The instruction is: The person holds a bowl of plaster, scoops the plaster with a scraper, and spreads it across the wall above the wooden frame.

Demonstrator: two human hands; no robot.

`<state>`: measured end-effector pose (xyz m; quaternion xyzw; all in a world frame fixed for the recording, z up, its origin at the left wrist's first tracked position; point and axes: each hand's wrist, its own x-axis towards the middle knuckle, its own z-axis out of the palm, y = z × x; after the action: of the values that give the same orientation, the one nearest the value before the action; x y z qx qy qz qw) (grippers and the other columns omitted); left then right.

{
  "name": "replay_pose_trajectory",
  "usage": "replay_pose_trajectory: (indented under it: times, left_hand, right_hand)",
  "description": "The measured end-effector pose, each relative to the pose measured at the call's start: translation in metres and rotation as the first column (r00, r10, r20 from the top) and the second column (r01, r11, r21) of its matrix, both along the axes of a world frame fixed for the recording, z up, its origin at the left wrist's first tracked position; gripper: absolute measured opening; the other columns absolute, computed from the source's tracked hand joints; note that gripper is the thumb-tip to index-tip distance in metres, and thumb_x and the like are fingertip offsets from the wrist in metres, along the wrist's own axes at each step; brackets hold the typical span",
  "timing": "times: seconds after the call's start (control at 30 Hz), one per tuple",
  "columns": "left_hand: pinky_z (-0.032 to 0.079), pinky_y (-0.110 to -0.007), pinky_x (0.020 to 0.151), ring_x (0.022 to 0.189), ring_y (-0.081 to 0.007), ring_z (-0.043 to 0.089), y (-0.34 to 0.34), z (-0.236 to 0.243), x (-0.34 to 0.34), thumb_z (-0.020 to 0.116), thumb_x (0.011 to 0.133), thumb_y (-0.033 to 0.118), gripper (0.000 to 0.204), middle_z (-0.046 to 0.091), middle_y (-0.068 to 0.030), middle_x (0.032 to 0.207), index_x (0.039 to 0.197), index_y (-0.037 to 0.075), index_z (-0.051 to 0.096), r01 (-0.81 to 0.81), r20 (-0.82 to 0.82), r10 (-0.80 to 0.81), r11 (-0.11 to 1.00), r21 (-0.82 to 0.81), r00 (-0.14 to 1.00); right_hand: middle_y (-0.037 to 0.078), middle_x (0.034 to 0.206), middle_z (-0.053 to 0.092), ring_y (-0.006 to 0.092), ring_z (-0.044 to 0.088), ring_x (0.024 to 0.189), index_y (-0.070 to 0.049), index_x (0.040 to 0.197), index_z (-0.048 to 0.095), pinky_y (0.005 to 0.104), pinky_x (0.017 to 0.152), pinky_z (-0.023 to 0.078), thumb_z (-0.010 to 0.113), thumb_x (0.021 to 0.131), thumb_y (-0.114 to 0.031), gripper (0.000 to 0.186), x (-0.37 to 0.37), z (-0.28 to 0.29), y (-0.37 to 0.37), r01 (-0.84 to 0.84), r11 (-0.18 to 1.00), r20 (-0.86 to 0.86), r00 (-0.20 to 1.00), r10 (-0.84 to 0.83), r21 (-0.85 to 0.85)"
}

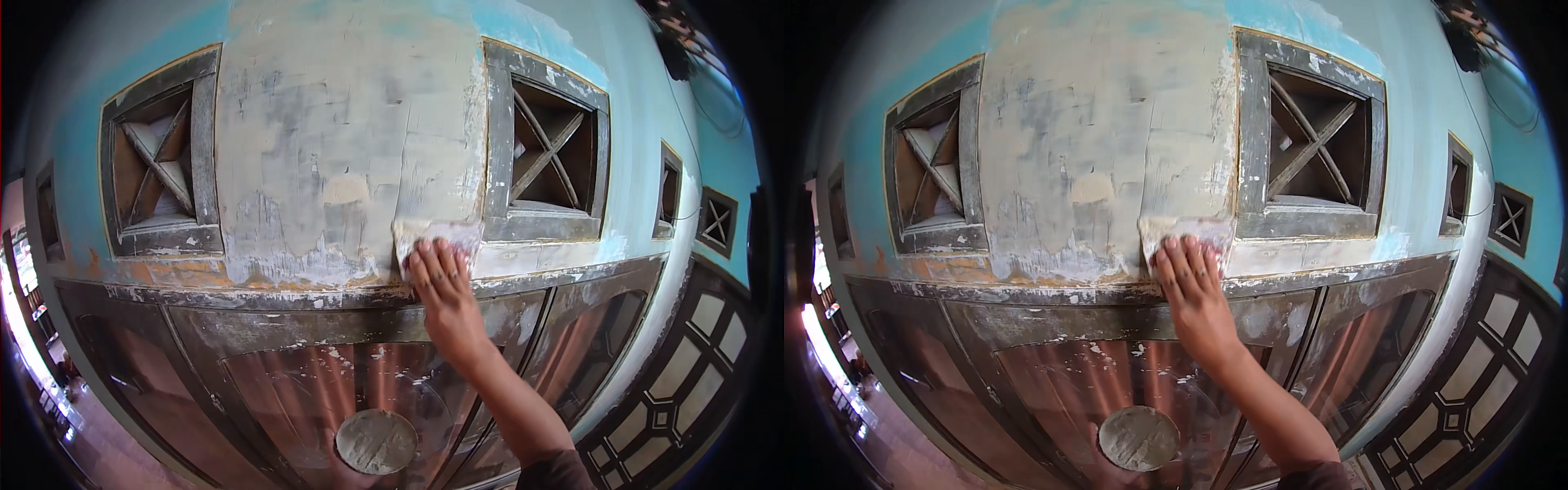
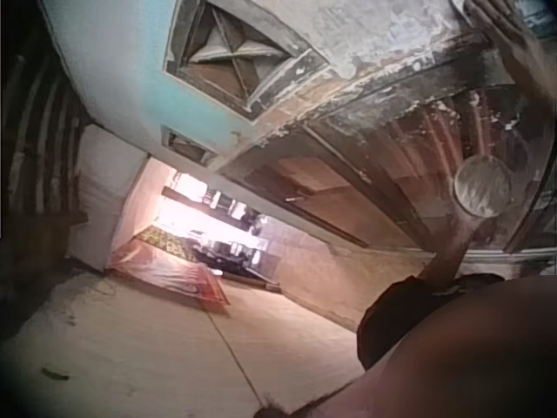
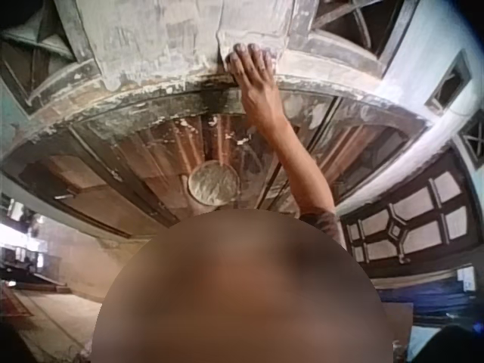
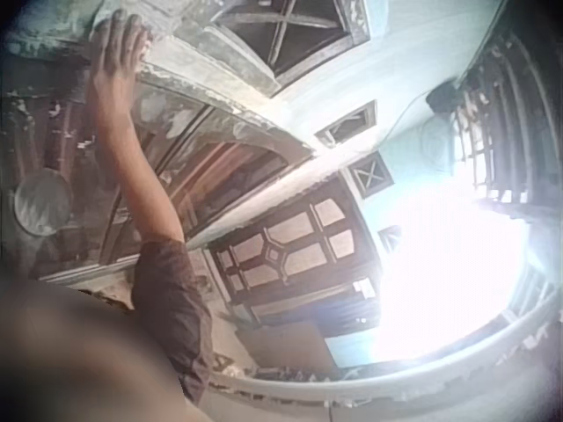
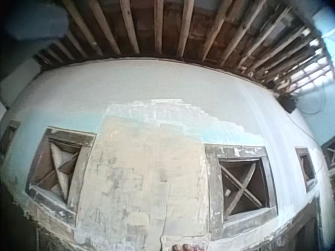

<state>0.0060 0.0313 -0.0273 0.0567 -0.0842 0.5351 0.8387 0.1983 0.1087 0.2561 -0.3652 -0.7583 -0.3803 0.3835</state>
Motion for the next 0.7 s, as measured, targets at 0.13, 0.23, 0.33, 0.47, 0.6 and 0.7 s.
replay_pose_trajectory:
  times: [0.13,0.23,0.33,0.47,0.6,0.7]
  left_hand:
    - [0.042,-0.064,0.104,0.128,-0.0432,0.05,-0.011,0.006,0.011,0.046,0.091,0.071,0.082,0.052,-0.0201,0.142,0.143,0.007,0.049,-0.147,-0.142,0.137,0.987,-0.063,0.98]
    - [0.041,-0.064,0.105,0.128,-0.0436,0.049,-0.017,0.03,0.011,0.045,0.091,0.072,0.084,0.053,-0.0222,0.14,0.14,0.004,0.051,-0.125,-0.108,0.124,0.992,0.002,0.986]
    - [0.04,-0.063,0.107,0.13,-0.0442,0.048,-0.014,-0.004,-0.002,0.045,0.091,0.072,0.086,0.051,-0.0229,0.142,0.142,0.003,0.048,-0.108,-0.03,0.112,0.989,0.103,0.993]
    - [0.039,-0.062,0.108,0.13,-0.0444,0.048,-0.033,-0.003,-0.002,0.045,0.092,0.071,0.085,0.05,-0.0232,0.143,0.143,0.003,0.047,-0.109,-0.023,0.111,0.991,0.08,0.994]
    - [0.039,-0.062,0.109,0.131,-0.0446,0.047,-0.038,0.01,-0.002,0.044,0.093,0.07,0.085,0.048,-0.0236,0.144,0.144,0.002,0.045,-0.145,0.004,0.145,0.987,0.075,0.989]
    - [0.038,-0.064,0.108,0.132,-0.0451,0.046,-0.049,0.031,-0.011,0.039,0.091,0.074,0.089,0.047,-0.0223,0.146,0.145,0.004,0.044,-0.27,-0.295,0.272,0.962,0.048,0.916]
  right_hand:
    - [0.019,0.156,0.035,0.0388,0.029,0.147,0.002,0.146,0.04,0.0545,0.118,0.024,0.051,0.089,-0.003,0.058,0.005,-0.056,-0.009,-0.045,0.997,0.041,0.998,0.048,-0.068]
    - [0.02,0.156,0.035,0.041,0.029,0.146,0.002,0.145,0.041,0.0569,0.117,0.025,0.055,0.091,-0.005,0.057,0.009,-0.059,-0.036,-0.084,0.996,0.008,0.996,0.084,-0.043]
    - [0.022,0.157,0.033,0.0434,0.027,0.146,0.004,0.146,0.04,0.0579,0.118,0.022,0.055,0.089,0.002,0.059,0.0,-0.012,-0.047,-0.1,0.991,-0.009,0.995,0.101,0.088]
    - [0.02,0.156,0.034,0.0448,0.027,0.146,-0.005,0.146,0.044,0.059,0.117,0.024,0.048,0.085,0.012,0.063,-0.001,0.079,-0.022,-0.085,0.961,-0.057,0.993,0.104,0.263]
    - [0.02,0.154,0.037,0.0456,0.03,0.144,-0.002,0.143,0.045,0.0595,0.117,0.025,0.049,0.083,0.011,0.061,-0.002,0.097,0.001,0.027,0.97,-0.018,1.0,-0.023,0.243]
    - [0.02,0.154,0.037,0.0463,0.027,0.145,0.0,0.143,0.045,0.0607,0.117,0.023,0.051,0.08,0.01,0.064,-0.009,0.057,0.009,0.019,0.989,0.032,0.999,-0.024,0.148]
